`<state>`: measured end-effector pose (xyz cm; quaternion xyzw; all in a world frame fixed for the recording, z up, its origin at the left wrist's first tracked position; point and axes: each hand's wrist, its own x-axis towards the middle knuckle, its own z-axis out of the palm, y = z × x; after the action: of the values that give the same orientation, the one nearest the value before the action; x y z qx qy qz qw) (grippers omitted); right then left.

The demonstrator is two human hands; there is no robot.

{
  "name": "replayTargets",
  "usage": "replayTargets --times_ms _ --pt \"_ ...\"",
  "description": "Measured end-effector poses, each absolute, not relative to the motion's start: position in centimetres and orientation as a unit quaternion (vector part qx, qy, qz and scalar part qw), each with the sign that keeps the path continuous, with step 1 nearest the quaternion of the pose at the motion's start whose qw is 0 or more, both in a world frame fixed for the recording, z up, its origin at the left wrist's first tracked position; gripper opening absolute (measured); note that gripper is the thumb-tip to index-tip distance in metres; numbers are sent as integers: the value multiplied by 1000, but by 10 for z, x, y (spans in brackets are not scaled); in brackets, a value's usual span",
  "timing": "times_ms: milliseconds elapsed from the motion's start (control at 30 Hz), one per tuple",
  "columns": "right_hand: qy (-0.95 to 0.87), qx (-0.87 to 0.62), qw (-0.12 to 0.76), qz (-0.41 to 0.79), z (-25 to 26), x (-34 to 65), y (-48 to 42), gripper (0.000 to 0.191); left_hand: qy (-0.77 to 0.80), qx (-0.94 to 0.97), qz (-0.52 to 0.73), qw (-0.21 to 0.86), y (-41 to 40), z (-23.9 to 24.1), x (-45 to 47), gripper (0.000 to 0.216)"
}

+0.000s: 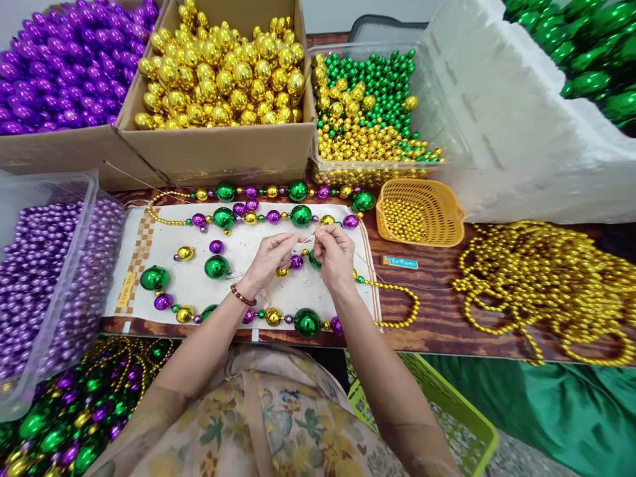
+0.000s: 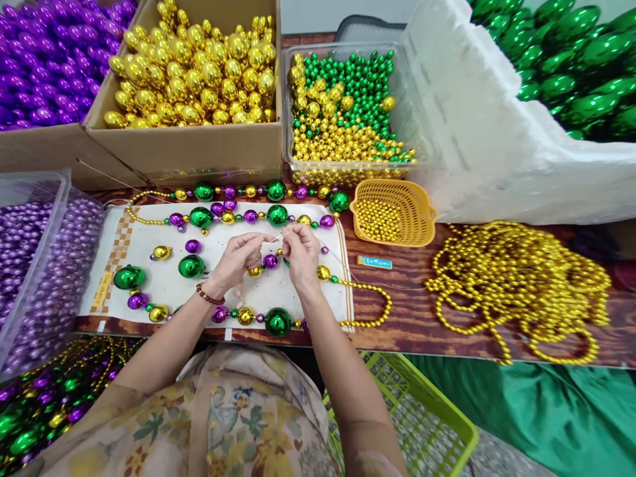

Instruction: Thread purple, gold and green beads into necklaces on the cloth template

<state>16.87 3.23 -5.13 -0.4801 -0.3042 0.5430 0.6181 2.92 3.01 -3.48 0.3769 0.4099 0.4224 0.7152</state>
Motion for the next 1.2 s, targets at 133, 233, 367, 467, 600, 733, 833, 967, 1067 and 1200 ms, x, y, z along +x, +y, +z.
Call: replayTargets --times_ms 133,233,367,467,600,733,833,967,1067,1200 --pt "-377 -496 605 497 -58 169 29 20 455 359 423 696 30 -36 32 42" --pt "-424 -526 592 440 -62 168 27 19 473 373 412 683 31 -38 32 38" --pt "-437 -565 592 373 -61 163 25 20 466 374 414 686 28 -34 32 33" --pt "-434 -579 589 360 -58 158 23 20 467 357 426 688 26 -30 34 31" --pt "-433 -565 568 412 -59 167 22 23 472 360 425 683 27 -29 37 27" --pt "-493 -551 502 448 -61 220 9 23 493 370 411 671 29 -28 33 25" --pt "-505 -662 450 324 -63 284 -14 27 502 366 416 664 30 -28 26 24" --pt "-534 -792 243 168 -67 351 -43 24 488 367 432 664 30 -30 21 20" --pt "-568 -795 174 124 -69 358 -52 25 480 373 447 656 33 -29 19 20" --pt "-667 -684 248 161 -60 311 -53 24 468 390 442 659 41 -22 14 23"
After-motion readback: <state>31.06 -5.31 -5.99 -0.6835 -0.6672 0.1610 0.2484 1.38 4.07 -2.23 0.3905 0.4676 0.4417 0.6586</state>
